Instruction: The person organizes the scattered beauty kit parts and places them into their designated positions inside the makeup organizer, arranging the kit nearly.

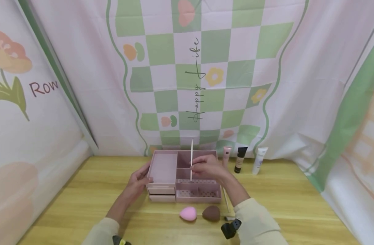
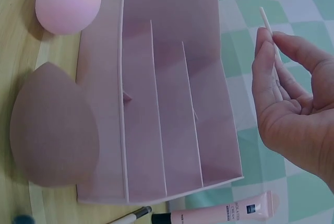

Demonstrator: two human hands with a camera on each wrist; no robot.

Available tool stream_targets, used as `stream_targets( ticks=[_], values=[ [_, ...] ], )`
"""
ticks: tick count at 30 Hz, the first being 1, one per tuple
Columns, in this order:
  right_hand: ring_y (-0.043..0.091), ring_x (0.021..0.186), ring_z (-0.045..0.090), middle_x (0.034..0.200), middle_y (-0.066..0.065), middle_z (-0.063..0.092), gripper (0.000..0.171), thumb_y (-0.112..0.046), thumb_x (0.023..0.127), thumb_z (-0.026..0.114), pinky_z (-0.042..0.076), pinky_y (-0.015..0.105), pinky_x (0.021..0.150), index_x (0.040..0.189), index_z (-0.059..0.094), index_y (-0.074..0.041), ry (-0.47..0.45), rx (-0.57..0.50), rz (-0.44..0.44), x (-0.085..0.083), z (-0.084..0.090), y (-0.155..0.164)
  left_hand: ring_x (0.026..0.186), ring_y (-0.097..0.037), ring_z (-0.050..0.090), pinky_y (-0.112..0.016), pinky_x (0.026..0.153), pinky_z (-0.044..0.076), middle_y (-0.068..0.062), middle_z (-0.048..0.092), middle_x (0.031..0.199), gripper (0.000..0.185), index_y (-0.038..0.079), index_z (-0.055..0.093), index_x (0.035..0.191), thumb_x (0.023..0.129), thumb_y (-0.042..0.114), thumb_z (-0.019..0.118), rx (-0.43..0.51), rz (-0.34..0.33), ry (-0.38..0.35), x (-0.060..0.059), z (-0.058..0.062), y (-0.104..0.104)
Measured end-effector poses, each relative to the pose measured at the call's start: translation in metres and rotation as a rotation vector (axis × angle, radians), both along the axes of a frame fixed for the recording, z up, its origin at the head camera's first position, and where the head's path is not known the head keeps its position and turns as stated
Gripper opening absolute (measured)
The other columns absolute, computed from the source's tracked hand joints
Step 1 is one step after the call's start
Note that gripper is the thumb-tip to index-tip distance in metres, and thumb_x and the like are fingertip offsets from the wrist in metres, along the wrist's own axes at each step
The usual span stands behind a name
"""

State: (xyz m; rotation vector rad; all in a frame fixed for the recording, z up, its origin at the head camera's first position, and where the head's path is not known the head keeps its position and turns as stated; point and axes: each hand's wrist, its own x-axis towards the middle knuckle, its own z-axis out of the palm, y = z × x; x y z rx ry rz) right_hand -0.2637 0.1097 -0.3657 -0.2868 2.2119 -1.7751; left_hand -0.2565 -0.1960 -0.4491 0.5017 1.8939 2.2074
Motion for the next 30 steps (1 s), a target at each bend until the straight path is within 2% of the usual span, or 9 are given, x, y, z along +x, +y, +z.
stream_targets(
  ticks=[4,8,18,24,30],
  values=[
    [0.008,0.075,0.069,0.103,0.025,0.072,0.042,-0.004,0.087,0.064,0.063,0.028,0.081,0.122,0.056,0.016,-0.009,-0.008,0.002,-0.001,-0.001,-0.005,0.154,-0.031,0.005,-0.017,0.113,0.031,-0.015,0.004,0.166,0.074,0.0,0.012,0.155,0.09,-0.005,0.048,0.008,0.009,-0.005,0.0,-0.001,0.001],
    [0.01,0.076,0.069,0.098,0.021,0.073,0.042,-0.004,0.086,0.065,0.063,0.03,0.082,0.122,0.056,0.016,-0.034,-0.011,-0.003,-0.002,-0.001,-0.008,0.153,-0.03,0.005,-0.015,0.111,0.032,-0.016,0.004,0.166,0.075,-0.001,0.011,0.154,0.089,-0.006,0.048,0.029,0.01,-0.006,-0.001,-0.001,0.003],
    [0.008,0.073,0.068,0.09,0.014,0.074,0.037,-0.004,0.087,0.064,0.062,0.021,0.073,0.118,0.058,0.016,-0.032,-0.024,0.032,-0.007,0.002,-0.028,0.154,-0.029,0.003,-0.02,0.115,0.026,-0.015,0.002,0.166,0.076,0.0,0.011,0.155,0.089,-0.005,0.048,0.022,0.018,-0.016,-0.001,0.0,0.001],
    [0.007,0.069,0.067,0.085,0.011,0.074,0.033,-0.003,0.087,0.065,0.061,0.019,0.069,0.115,0.061,0.014,-0.044,-0.015,0.026,-0.011,0.002,-0.042,0.154,-0.03,0.003,-0.014,0.111,0.031,-0.017,0.002,0.166,0.076,-0.001,0.011,0.155,0.088,-0.007,0.048,0.034,0.016,-0.01,0.0,0.0,0.001],
    [0.008,0.068,0.067,0.086,0.012,0.075,0.029,-0.002,0.087,0.065,0.061,0.02,0.068,0.112,0.063,0.012,-0.079,-0.008,0.001,-0.013,0.002,-0.053,0.153,-0.032,0.006,-0.015,0.111,0.032,-0.019,0.005,0.165,0.076,-0.002,0.012,0.154,0.088,-0.007,0.048,0.033,0.033,-0.004,0.002,0.001,0.003]
  ],
)
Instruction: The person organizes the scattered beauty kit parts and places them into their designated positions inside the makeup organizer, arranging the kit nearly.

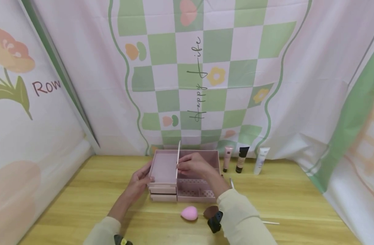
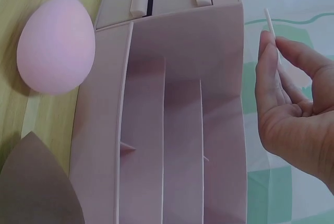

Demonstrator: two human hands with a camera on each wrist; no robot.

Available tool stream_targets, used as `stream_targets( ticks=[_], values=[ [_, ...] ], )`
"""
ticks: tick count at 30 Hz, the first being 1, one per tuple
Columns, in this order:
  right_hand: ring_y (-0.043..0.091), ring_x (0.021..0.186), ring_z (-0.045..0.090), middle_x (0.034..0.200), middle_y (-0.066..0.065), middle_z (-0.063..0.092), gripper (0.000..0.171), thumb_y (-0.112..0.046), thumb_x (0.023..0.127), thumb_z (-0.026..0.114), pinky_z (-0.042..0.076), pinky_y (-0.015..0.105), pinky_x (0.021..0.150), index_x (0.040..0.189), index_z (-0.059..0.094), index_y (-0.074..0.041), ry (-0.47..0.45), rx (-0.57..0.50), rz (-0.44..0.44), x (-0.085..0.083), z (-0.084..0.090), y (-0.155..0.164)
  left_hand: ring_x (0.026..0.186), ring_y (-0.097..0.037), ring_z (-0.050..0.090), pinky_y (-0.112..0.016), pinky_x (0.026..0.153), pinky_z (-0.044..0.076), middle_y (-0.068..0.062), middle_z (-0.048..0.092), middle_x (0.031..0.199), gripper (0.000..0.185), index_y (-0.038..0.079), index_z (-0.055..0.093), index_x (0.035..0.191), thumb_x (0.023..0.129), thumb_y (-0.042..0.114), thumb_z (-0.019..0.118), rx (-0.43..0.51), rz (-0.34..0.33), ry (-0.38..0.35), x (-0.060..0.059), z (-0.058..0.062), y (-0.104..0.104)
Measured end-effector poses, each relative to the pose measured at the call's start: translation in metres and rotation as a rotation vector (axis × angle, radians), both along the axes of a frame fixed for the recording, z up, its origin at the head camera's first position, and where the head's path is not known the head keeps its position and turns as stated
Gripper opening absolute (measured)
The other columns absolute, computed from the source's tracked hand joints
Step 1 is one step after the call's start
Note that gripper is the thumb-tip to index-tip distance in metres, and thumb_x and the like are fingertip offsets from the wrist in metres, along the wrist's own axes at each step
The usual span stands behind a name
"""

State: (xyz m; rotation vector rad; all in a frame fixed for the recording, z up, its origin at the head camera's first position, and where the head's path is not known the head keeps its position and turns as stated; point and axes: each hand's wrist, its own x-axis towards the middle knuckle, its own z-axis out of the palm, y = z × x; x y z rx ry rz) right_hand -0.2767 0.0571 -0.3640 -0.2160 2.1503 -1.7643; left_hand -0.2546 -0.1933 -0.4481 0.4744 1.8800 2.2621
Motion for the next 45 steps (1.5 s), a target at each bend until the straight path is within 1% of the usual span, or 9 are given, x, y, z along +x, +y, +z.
stream_targets(
  ticks=[5,9,12,18,24,28,31,38,45],
  values=[
    [0.008,0.066,0.067,0.083,0.011,0.074,0.026,-0.001,0.087,0.065,0.061,0.018,0.066,0.11,0.064,0.012,-0.018,0.009,-0.017,-0.003,-0.001,-0.007,0.153,-0.031,0.006,-0.011,0.108,0.035,-0.019,0.004,0.165,0.076,-0.003,0.011,0.154,0.088,-0.008,0.048,0.007,-0.011,-0.001,0.001,0.001,0.0],
    [0.007,0.065,0.066,0.081,0.01,0.074,0.024,0.0,0.087,0.064,0.061,0.018,0.065,0.107,0.065,0.012,-0.016,0.017,-0.02,-0.004,0.0,-0.011,0.153,-0.031,0.005,-0.012,0.11,0.033,-0.018,0.003,0.166,0.077,-0.003,0.01,0.154,0.088,-0.007,0.049,0.007,-0.017,-0.003,0.001,0.002,0.0],
    [0.007,0.063,0.065,0.076,0.007,0.073,0.022,0.001,0.086,0.065,0.061,0.019,0.064,0.105,0.066,0.012,-0.028,0.018,-0.017,-0.003,0.001,-0.016,0.153,-0.03,0.006,-0.014,0.111,0.031,-0.018,0.002,0.166,0.077,-0.002,0.01,0.155,0.088,-0.006,0.049,0.001,-0.015,-0.01,0.001,0.002,0.0],
    [0.005,0.056,0.061,0.064,-0.001,0.066,0.017,0.003,0.083,0.067,0.056,0.015,0.055,0.099,0.065,0.009,-0.084,0.008,-0.026,-0.002,0.002,-0.031,0.153,-0.031,0.007,-0.015,0.111,0.035,-0.017,0.002,0.166,0.076,0.0,0.009,0.155,0.089,-0.005,0.048,-0.001,-0.027,-0.008,0.0,0.0,-0.001],
    [0.005,0.051,0.06,0.061,0.001,0.067,0.019,0.005,0.082,0.067,0.054,0.013,0.05,0.101,0.067,0.008,-0.128,0.017,-0.065,-0.003,0.002,-0.043,0.153,-0.031,0.006,-0.014,0.112,0.033,-0.017,0.003,0.166,0.075,-0.001,0.011,0.155,0.089,-0.006,0.047,0.006,-0.02,-0.017,0.0,-0.001,0.0],
    [0.005,0.05,0.059,0.06,0.001,0.065,0.018,0.006,0.081,0.067,0.052,0.012,0.048,0.099,0.068,0.008,-0.138,0.03,-0.087,-0.003,0.001,-0.047,0.152,-0.034,0.004,-0.009,0.108,0.037,-0.02,0.003,0.165,0.075,-0.004,0.01,0.154,0.088,-0.007,0.046,0.013,-0.02,0.004,0.001,0.0,0.0],
    [0.005,0.049,0.057,0.06,0.001,0.064,0.018,0.007,0.08,0.067,0.051,0.011,0.047,0.098,0.069,0.009,-0.132,0.057,-0.092,-0.003,0.0,-0.05,0.151,-0.037,0.004,-0.009,0.106,0.039,-0.022,0.003,0.164,0.074,-0.006,0.01,0.153,0.088,-0.008,0.046,0.007,-0.015,0.023,0.001,0.0,0.0],
    [0.005,0.047,0.056,0.058,0.003,0.063,0.016,0.007,0.079,0.067,0.05,0.011,0.045,0.095,0.071,0.009,-0.159,0.098,-0.103,-0.002,0.002,-0.054,0.15,-0.032,0.008,-0.01,0.107,0.04,-0.02,0.005,0.165,0.075,-0.003,0.011,0.154,0.088,-0.007,0.046,-0.004,-0.023,0.009,0.001,-0.001,0.0],
    [0.004,0.044,0.054,0.054,0.003,0.062,0.012,0.006,0.079,0.067,0.047,0.01,0.042,0.09,0.071,0.01,-0.18,0.121,-0.106,-0.001,0.003,-0.055,0.152,-0.035,0.008,-0.011,0.107,0.039,-0.02,0.006,0.165,0.075,-0.002,0.012,0.154,0.089,-0.006,0.047,-0.005,-0.025,0.013,0.001,0.0,-0.001]
  ],
)
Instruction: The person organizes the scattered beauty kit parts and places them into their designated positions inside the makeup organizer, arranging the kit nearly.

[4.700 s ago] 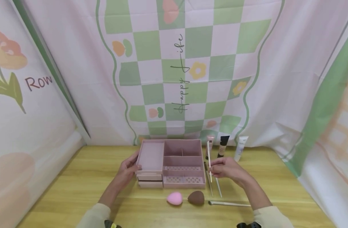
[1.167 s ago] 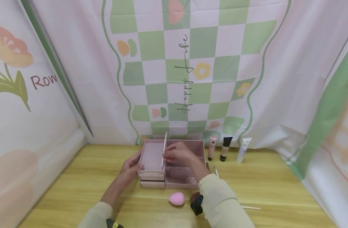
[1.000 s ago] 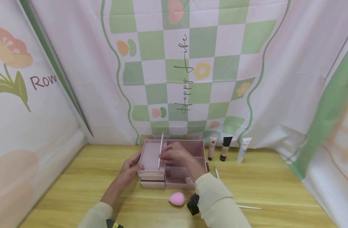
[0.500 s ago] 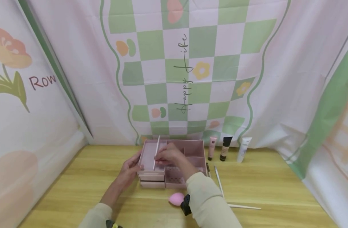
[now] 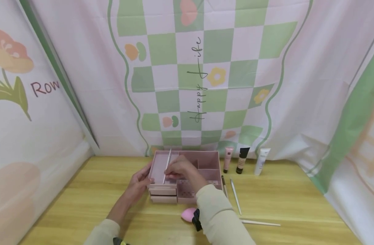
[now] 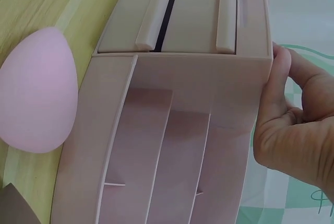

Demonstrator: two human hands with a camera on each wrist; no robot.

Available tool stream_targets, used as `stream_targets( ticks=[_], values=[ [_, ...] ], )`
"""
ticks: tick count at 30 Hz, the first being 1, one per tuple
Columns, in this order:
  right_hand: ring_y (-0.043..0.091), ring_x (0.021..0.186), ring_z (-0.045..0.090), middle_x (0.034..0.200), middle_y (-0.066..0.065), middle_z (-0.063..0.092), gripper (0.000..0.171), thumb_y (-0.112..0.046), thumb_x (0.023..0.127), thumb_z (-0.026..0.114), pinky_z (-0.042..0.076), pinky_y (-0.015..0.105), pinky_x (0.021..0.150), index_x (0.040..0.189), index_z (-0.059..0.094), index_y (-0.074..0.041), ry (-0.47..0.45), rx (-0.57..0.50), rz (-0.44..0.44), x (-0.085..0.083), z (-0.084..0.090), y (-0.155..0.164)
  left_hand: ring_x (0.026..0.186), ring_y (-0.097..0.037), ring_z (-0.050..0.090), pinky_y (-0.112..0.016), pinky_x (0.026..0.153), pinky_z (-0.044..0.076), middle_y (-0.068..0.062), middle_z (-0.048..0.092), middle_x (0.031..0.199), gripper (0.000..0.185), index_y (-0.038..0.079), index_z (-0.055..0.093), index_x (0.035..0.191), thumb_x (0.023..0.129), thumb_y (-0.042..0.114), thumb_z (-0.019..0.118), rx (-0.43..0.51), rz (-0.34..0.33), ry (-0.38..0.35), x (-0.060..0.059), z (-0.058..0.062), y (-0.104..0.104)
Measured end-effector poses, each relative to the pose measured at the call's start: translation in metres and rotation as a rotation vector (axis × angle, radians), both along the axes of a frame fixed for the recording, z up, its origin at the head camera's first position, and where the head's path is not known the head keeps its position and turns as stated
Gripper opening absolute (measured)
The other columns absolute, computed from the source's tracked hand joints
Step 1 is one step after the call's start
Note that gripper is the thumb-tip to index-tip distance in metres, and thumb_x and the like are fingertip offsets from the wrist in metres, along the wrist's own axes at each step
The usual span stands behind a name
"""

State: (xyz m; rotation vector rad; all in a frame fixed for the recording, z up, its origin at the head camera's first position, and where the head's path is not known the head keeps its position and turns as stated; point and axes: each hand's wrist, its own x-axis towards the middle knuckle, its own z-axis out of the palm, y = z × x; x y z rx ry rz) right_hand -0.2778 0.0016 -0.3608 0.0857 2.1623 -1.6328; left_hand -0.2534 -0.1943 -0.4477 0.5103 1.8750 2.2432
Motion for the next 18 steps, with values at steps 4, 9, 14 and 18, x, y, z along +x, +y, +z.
stream_targets(
  ticks=[4,9,14,18],
  values=[
    [0.003,0.043,0.054,0.053,0.002,0.062,0.012,0.006,0.078,0.068,0.047,0.009,0.042,0.09,0.071,0.01,0.005,0.014,-0.001,0.0013,0.0007,0.0001,0.151,-0.035,0.008,-0.011,0.107,0.04,-0.02,0.005,0.165,0.075,-0.001,0.011,0.155,0.089,-0.006,0.048,-0.001,-0.005,0.0,0.0003,0.0001,0.0001],
    [0.003,0.041,0.053,0.052,0.002,0.062,0.012,0.006,0.078,0.068,0.046,0.009,0.041,0.088,0.072,0.01,0.008,0.02,0.003,0.0012,0.0008,0.0001,0.151,-0.035,0.006,-0.01,0.107,0.039,-0.02,0.004,0.165,0.076,-0.002,0.009,0.154,0.089,-0.007,0.047,-0.003,-0.015,0.001,-0.0008,0.001,-0.0003],
    [0.002,0.041,0.053,0.053,0.002,0.064,0.013,0.005,0.078,0.069,0.046,0.009,0.041,0.09,0.072,0.009,0.005,0.031,0.005,0.0008,0.0004,-0.0006,0.152,-0.033,0.005,-0.013,0.111,0.034,-0.019,0.002,0.165,0.077,-0.001,0.009,0.155,0.088,-0.005,0.048,-0.019,-0.017,-0.002,-0.0017,0.0009,-0.0016],
    [0.002,0.04,0.052,0.055,0.003,0.066,0.013,0.004,0.078,0.069,0.046,0.009,0.04,0.09,0.072,0.008,0.008,0.049,0.006,0.0023,0.0013,-0.0006,0.153,-0.032,0.004,-0.013,0.111,0.033,-0.018,0.002,0.165,0.077,-0.001,0.009,0.155,0.089,-0.004,0.048,-0.022,-0.02,-0.006,-0.002,-0.0003,-0.0018]
  ],
)
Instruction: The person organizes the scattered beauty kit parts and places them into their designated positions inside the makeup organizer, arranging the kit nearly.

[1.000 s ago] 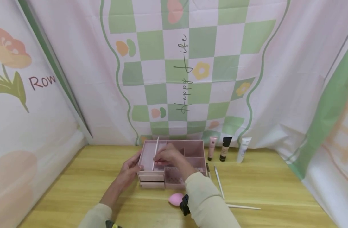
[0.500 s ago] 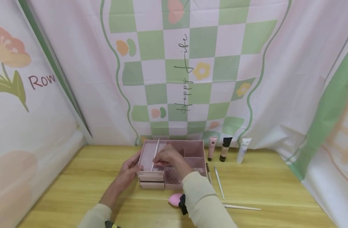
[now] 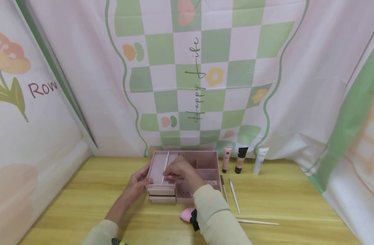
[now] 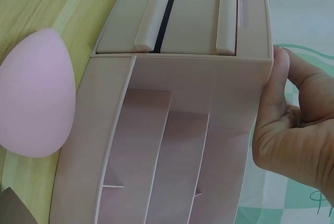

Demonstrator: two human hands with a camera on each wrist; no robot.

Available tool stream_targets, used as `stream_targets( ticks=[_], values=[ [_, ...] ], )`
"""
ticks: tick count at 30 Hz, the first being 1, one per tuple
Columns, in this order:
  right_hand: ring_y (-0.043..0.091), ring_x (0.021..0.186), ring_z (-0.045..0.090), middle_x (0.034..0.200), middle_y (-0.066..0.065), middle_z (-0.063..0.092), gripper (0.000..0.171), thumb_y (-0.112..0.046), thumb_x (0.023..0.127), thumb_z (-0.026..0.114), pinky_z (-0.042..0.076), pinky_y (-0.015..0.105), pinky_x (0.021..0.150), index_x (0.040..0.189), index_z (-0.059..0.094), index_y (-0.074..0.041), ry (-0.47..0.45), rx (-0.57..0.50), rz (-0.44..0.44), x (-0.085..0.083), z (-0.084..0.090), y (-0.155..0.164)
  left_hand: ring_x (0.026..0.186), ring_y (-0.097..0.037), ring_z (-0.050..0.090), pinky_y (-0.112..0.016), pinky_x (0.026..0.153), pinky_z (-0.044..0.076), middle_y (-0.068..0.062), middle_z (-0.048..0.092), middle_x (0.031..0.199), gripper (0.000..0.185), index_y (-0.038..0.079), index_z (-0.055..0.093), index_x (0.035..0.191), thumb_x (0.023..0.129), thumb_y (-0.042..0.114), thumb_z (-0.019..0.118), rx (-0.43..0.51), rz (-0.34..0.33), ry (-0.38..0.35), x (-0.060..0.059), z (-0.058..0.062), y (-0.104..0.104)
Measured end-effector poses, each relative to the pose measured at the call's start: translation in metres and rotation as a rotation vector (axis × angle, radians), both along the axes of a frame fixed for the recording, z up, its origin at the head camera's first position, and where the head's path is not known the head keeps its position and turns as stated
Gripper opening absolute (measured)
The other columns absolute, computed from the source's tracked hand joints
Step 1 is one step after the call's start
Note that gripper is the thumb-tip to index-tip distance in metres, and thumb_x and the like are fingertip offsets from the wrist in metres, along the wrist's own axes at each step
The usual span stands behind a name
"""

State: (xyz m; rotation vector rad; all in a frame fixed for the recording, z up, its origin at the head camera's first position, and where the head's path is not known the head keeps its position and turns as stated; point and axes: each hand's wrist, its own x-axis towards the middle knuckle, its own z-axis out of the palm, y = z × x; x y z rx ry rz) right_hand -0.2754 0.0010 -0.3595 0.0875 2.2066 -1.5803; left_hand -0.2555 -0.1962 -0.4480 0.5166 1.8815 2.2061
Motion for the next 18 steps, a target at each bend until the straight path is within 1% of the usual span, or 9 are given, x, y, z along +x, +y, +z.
stream_targets(
  ticks=[6,8,12,13,15,18],
  values=[
    [0.001,0.039,0.052,0.054,0.003,0.065,0.013,0.006,0.079,0.069,0.046,0.009,0.04,0.091,0.072,0.009,0.011,-0.006,-0.009,0.0018,0.0,-0.0006,0.152,-0.031,0.004,-0.01,0.108,0.034,-0.019,0.002,0.165,0.076,-0.001,0.009,0.155,0.09,-0.004,0.048,0.01,-0.003,-0.001,-0.0007,-0.0021,-0.0003],
    [0.001,0.039,0.052,0.057,0.007,0.069,0.013,0.006,0.079,0.068,0.045,0.008,0.04,0.091,0.072,0.01,0.017,-0.001,-0.011,0.0012,-0.0009,-0.0007,0.152,-0.031,0.004,-0.009,0.108,0.035,-0.019,0.002,0.165,0.076,-0.001,0.009,0.155,0.09,-0.004,0.048,0.013,-0.007,0.001,-0.0007,-0.0021,-0.0003],
    [0.001,0.04,0.052,0.07,0.014,0.075,0.009,0.006,0.078,0.069,0.046,0.009,0.041,0.086,0.073,0.007,0.018,0.015,-0.01,-0.0003,-0.0015,-0.0005,0.151,-0.032,0.004,-0.007,0.106,0.037,-0.02,0.002,0.165,0.076,-0.002,0.008,0.155,0.09,-0.005,0.047,0.016,-0.016,0.012,-0.0003,-0.0019,-0.0004],
    [0.001,0.039,0.053,0.07,0.014,0.075,0.008,0.006,0.077,0.069,0.046,0.009,0.04,0.083,0.074,0.006,0.019,0.009,-0.003,-0.0019,-0.0032,-0.0001,0.151,-0.032,0.004,-0.007,0.106,0.037,-0.02,0.002,0.165,0.076,-0.002,0.008,0.155,0.09,-0.005,0.047,0.016,-0.015,0.011,-0.0001,-0.0017,-0.0003],
    [0.002,0.039,0.053,0.072,0.015,0.076,0.007,0.006,0.076,0.069,0.047,0.01,0.041,0.081,0.074,0.005,0.018,0.014,-0.004,-0.0021,-0.0033,-0.0001,0.152,-0.032,0.003,-0.007,0.106,0.037,-0.021,0.001,0.165,0.076,-0.003,0.008,0.155,0.09,-0.005,0.046,0.013,-0.015,0.013,0.0002,-0.0016,-0.0003],
    [0.001,0.04,0.053,0.072,0.015,0.076,0.009,0.006,0.076,0.069,0.047,0.01,0.041,0.083,0.075,0.005,0.017,0.013,-0.01,-0.0014,-0.003,-0.0005,0.152,-0.032,0.003,-0.008,0.107,0.036,-0.02,0.001,0.165,0.076,-0.002,0.008,0.155,0.09,-0.005,0.047,0.01,-0.014,0.009,0.0002,-0.0013,-0.0003]
  ],
)
